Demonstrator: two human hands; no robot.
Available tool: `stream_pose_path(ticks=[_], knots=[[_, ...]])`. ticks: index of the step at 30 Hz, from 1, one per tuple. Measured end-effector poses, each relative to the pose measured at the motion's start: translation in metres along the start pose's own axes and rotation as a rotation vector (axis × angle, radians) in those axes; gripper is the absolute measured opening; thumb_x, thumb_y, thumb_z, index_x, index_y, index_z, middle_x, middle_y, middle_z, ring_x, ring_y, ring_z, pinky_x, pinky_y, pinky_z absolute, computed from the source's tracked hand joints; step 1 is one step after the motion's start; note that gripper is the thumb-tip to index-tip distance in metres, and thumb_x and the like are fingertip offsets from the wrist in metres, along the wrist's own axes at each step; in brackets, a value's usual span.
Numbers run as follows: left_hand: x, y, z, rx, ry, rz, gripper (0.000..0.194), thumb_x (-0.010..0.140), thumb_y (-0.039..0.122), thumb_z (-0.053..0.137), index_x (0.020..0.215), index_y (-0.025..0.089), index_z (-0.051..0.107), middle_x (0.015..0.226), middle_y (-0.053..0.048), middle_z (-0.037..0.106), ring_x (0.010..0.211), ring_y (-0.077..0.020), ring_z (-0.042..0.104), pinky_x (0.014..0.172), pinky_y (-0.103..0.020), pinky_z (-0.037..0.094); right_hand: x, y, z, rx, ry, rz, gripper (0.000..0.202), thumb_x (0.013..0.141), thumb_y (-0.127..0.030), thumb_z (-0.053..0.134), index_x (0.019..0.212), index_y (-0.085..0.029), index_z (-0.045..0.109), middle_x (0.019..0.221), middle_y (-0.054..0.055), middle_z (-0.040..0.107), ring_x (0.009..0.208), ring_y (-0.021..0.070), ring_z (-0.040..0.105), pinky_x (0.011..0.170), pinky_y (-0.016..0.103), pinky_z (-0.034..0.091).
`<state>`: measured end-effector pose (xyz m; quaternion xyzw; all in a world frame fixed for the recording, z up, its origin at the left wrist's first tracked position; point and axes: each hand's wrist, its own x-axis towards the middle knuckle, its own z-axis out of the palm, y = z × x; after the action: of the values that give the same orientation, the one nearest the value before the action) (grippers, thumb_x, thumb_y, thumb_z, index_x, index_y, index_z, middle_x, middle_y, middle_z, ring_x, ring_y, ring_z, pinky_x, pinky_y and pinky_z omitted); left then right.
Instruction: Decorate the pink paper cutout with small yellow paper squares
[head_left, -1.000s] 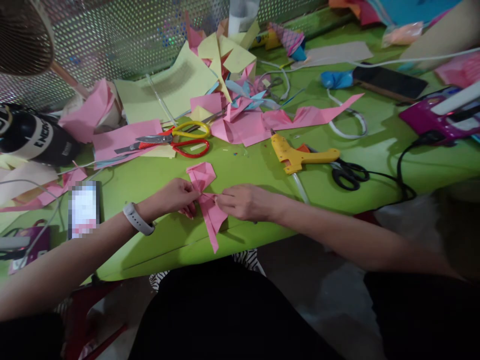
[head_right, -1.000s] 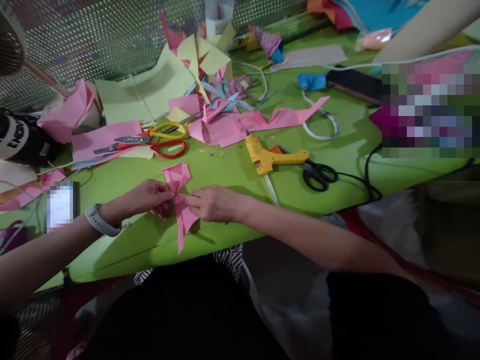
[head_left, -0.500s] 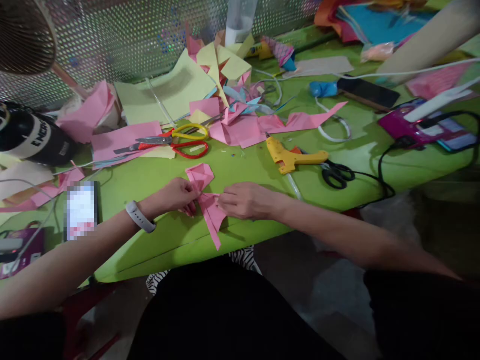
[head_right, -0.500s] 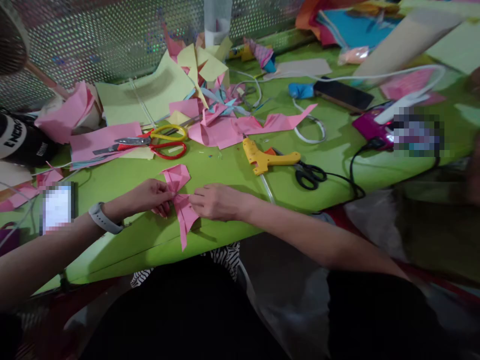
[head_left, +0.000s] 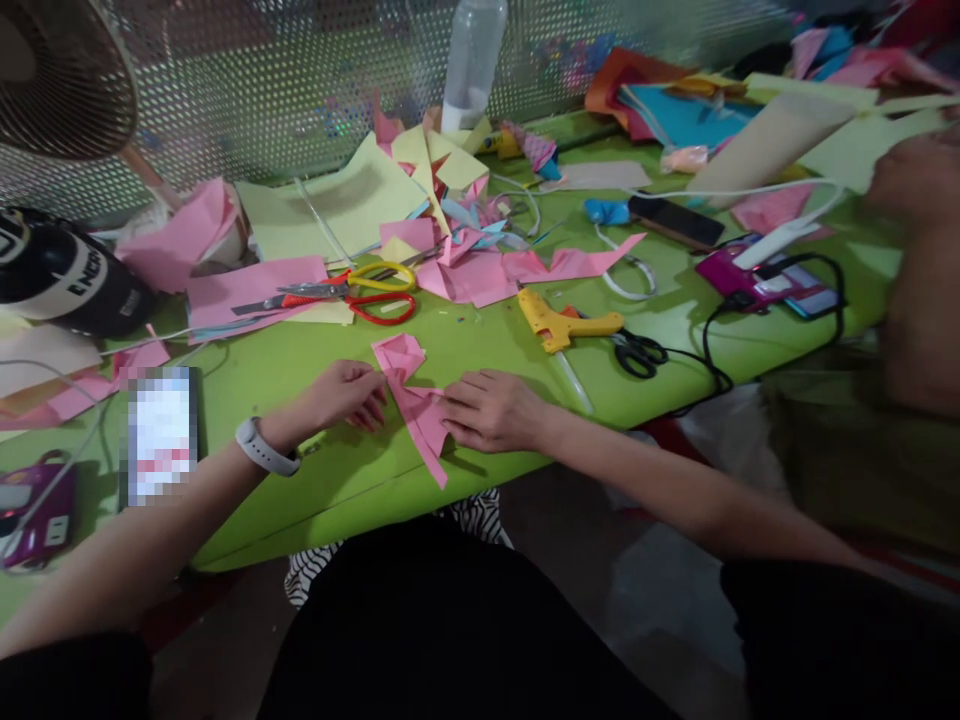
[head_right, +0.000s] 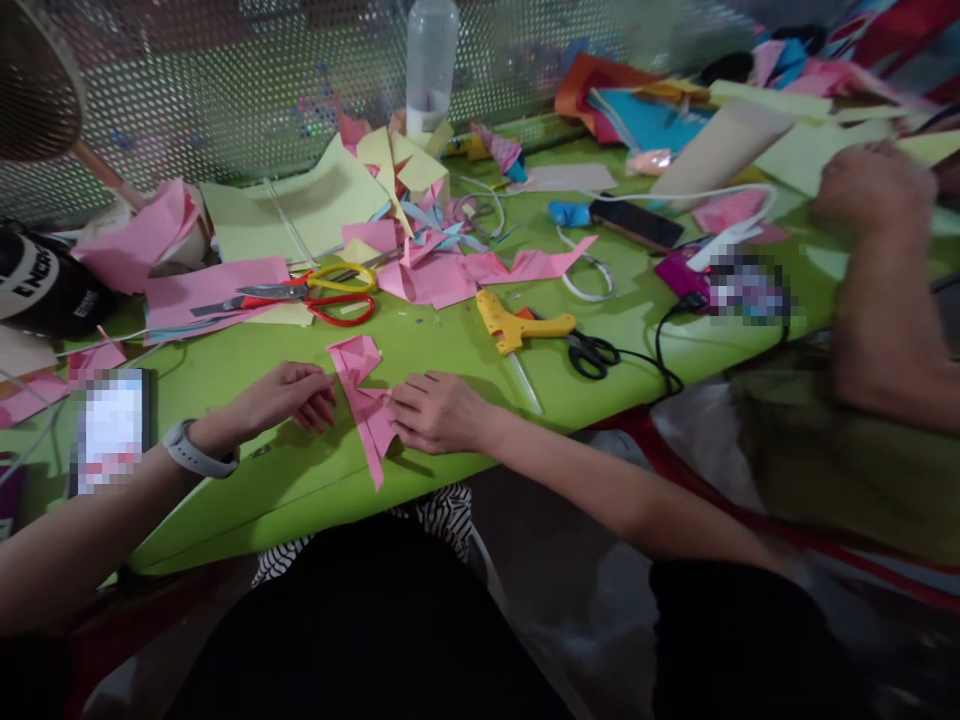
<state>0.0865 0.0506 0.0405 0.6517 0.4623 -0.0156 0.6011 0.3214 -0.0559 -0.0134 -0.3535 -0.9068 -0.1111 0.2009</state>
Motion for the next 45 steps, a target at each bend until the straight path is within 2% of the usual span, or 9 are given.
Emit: stream_pose_path(ticks=[7, 13, 16, 20, 23, 27, 31, 38, 45], knots=[[-0.032, -0.021, -0.026, 0.209, 0.254, 0.224, 0.035, 0.090, 0.050, 0.057, 0.084, 0.016, 0.062, 0.077, -0.006, 0.072, 0.066, -0.0169, 0.068, 0.060, -0.029, 0.054, 0.036, -0.031, 0.010, 0.300, 0.128, 0.069, 0.029, 0.097, -0.024, 0.051, 0.116, -0.012, 0.070, 0.107, 0.011, 0.074, 0.093, 0.0194, 0.066, 0.078, 0.035, 0.058], [-0.077, -0.031, -0.019, 0.738, 0.542, 0.445, 0.057, 0.085, 0.068, 0.058, 0.111, 0.017, 0.066, 0.112, -0.012, 0.069, 0.096, -0.0262, 0.068, 0.084, -0.040, 0.055, 0.077, 0.004, 0.005, 0.361, 0.202, 0.336, 0.030, 0.099, -0.024, 0.050, 0.120, -0.017, 0.070, 0.112, 0.010, 0.072, 0.103, 0.0215, 0.066, 0.089, 0.042, 0.057], [-0.091, -0.041, -0.013, 0.848, 0.708, 0.558, 0.073, 0.085, 0.067, 0.060, 0.137, 0.016, 0.052, 0.135, -0.017, 0.059, 0.123, -0.0338, 0.058, 0.102, -0.049, 0.049, 0.094, 0.027, 0.016, 0.315, 0.165, 0.503, 0.028, 0.095, -0.028, 0.057, 0.117, -0.019, 0.072, 0.107, 0.009, 0.071, 0.099, 0.0235, 0.065, 0.085, 0.044, 0.057], [-0.103, -0.062, -0.015, 0.827, 0.932, 0.470, 0.095, 0.087, 0.061, 0.061, 0.156, 0.013, 0.018, 0.148, -0.024, 0.045, 0.135, -0.0391, 0.047, 0.105, -0.055, 0.046, 0.095, 0.029, 0.032, 0.348, 0.011, 0.602, 0.029, 0.092, -0.034, 0.064, 0.116, -0.022, 0.073, 0.109, 0.009, 0.069, 0.096, 0.0245, 0.065, 0.074, 0.041, 0.058], [-0.104, -0.078, -0.020, 0.723, 0.889, 0.320, 0.097, 0.088, 0.059, 0.060, 0.156, 0.009, 0.014, 0.127, -0.024, 0.062, 0.110, -0.0348, 0.065, 0.085, -0.048, 0.057, 0.087, 0.017, 0.035, 0.368, -0.039, 0.578, 0.024, 0.096, -0.032, 0.058, 0.109, -0.023, 0.075, 0.098, 0.007, 0.072, 0.083, 0.0209, 0.065, 0.067, 0.037, 0.055], [-0.095, -0.085, -0.028, 0.508, 0.644, 0.210, 0.080, 0.090, 0.050, 0.058, 0.152, 0.011, 0.025, 0.091, -0.009, 0.073, 0.072, -0.0220, 0.070, 0.064, -0.034, 0.056, 0.081, 0.009, 0.029, 0.397, 0.044, 0.529, 0.020, 0.094, -0.026, 0.057, 0.096, -0.018, 0.076, 0.090, 0.008, 0.073, 0.075, 0.0182, 0.065, 0.066, 0.034, 0.052], [-0.083, -0.081, -0.038, 0.481, 0.695, 0.257, 0.069, 0.091, 0.039, 0.057, 0.150, 0.013, 0.032, 0.093, -0.008, 0.073, 0.073, -0.0201, 0.070, 0.062, -0.030, 0.052, 0.082, 0.021, 0.026, 0.412, 0.115, 0.656, 0.016, 0.092, -0.026, 0.058, 0.091, -0.018, 0.072, 0.087, 0.007, 0.071, 0.071, 0.0173, 0.063, 0.060, 0.031, 0.049], [-0.068, -0.069, -0.053, 0.629, 0.785, 0.252, 0.068, 0.091, 0.032, 0.055, 0.152, 0.011, 0.030, 0.097, -0.011, 0.075, 0.064, -0.0175, 0.066, 0.056, -0.029, 0.047, 0.079, 0.030, 0.036, 0.564, 0.009, 0.677, 0.016, 0.092, -0.026, 0.060, 0.098, -0.018, 0.072, 0.093, 0.007, 0.070, 0.072, 0.0157, 0.061, 0.062, 0.030, 0.048], [-0.052, -0.064, -0.037, 0.635, 0.744, 0.353, 0.058, 0.095, 0.036, 0.054, 0.145, 0.013, 0.039, 0.108, -0.011, 0.076, 0.088, -0.0226, 0.072, 0.067, -0.032, 0.053, 0.076, 0.024, 0.042, 0.563, -0.049, 0.630, 0.017, 0.094, -0.030, 0.062, 0.099, -0.018, 0.073, 0.092, 0.006, 0.068, 0.071, 0.0151, 0.060, 0.062, 0.030, 0.047]])
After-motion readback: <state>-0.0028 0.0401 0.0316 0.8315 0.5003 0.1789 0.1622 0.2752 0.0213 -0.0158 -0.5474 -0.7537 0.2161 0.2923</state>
